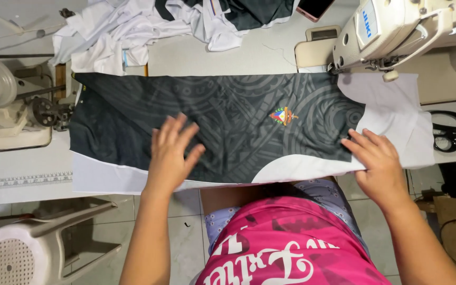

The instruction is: Cutting out printed jersey fabric panels using tailor's scissors at a sewing workstation.

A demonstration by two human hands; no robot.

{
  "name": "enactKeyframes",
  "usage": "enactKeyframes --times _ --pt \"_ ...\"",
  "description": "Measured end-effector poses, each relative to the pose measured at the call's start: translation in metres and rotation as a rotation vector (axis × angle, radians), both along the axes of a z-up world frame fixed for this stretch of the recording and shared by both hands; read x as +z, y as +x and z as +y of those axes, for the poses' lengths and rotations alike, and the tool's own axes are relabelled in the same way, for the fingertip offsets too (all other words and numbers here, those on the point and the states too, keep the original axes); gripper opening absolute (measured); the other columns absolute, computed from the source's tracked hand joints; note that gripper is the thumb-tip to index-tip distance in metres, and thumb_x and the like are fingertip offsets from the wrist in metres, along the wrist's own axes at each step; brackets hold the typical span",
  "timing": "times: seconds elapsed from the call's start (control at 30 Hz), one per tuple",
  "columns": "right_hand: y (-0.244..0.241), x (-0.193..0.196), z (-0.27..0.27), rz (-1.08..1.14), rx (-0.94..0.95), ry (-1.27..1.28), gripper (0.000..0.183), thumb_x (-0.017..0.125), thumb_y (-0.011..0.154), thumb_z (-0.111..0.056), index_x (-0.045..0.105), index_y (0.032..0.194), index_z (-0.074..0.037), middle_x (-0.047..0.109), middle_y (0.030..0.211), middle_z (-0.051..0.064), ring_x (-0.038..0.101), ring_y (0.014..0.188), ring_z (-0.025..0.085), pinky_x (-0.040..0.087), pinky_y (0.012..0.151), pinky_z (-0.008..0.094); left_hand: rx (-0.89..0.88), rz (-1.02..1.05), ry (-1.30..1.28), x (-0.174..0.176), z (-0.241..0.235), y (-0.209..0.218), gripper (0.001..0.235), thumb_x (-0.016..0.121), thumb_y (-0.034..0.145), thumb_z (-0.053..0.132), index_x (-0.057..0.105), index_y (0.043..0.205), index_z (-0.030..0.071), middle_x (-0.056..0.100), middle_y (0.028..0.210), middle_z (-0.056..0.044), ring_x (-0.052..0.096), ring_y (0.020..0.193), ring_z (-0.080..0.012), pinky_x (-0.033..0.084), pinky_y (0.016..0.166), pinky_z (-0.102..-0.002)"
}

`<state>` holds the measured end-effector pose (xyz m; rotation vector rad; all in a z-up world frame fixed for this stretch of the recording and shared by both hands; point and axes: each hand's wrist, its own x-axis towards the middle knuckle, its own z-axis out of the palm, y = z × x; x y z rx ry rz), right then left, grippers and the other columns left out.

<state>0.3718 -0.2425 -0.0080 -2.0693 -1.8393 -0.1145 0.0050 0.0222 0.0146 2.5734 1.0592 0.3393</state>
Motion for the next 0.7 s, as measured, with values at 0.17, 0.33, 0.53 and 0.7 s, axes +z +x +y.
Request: enactKeyframes --times 0.17,0.33,0.53,0.7 --pt "-0.016 -0.018 0.008 0.04 -0.087 -0.123 0.084 0.051 0.054 0.002 0.052 0.134 -0.022 0.044 0.148 0.004 0.039 0.135 0.034 0.03 0.108 0.058 0.275 0.173 -0.001 -0.011 0.04 0.003 0.064 0.045 0.092 0.051 0.031 0.147 0.021 0.018 0.156 -0.012 0.01 0.142 -0.0387 0.01 0.106 -0.068" --pt "-0.045 -0.013 0.027 0.116 -0.074 -0.11 0.081 0.052 0.057 0.004 0.053 0.134 -0.021 0.045 0.146 0.007 0.04 0.132 0.036 0.031 0.104 0.06 0.318 0.235 0.021 -0.018 0.063 -0.014 0.062 0.042 0.094 0.051 0.032 0.148 0.022 0.021 0.157 -0.011 0.014 0.144 -0.0336 0.012 0.109 -0.065" --pt "-0.067 -0.028 0.051 0.104 0.099 -0.147 0.08 0.051 0.059 -0.005 0.047 0.137 -0.026 0.038 0.149 0.003 0.034 0.136 0.032 0.029 0.105 0.056 0.429 0.24 0.04 -0.033 0.073 -0.057 0.064 0.038 0.094 0.054 0.03 0.149 0.022 0.021 0.157 -0.012 0.017 0.144 -0.0308 0.018 0.111 -0.059" --pt "-0.076 -0.031 0.081 0.069 0.203 -0.138 0.076 0.053 0.064 -0.007 0.045 0.138 -0.024 0.037 0.149 0.004 0.033 0.137 0.031 0.029 0.106 0.054 0.535 0.219 0.076 -0.047 0.094 -0.094 0.063 0.036 0.096 0.053 0.028 0.15 0.022 0.023 0.156 -0.014 0.016 0.144 -0.0297 0.012 0.112 -0.059"
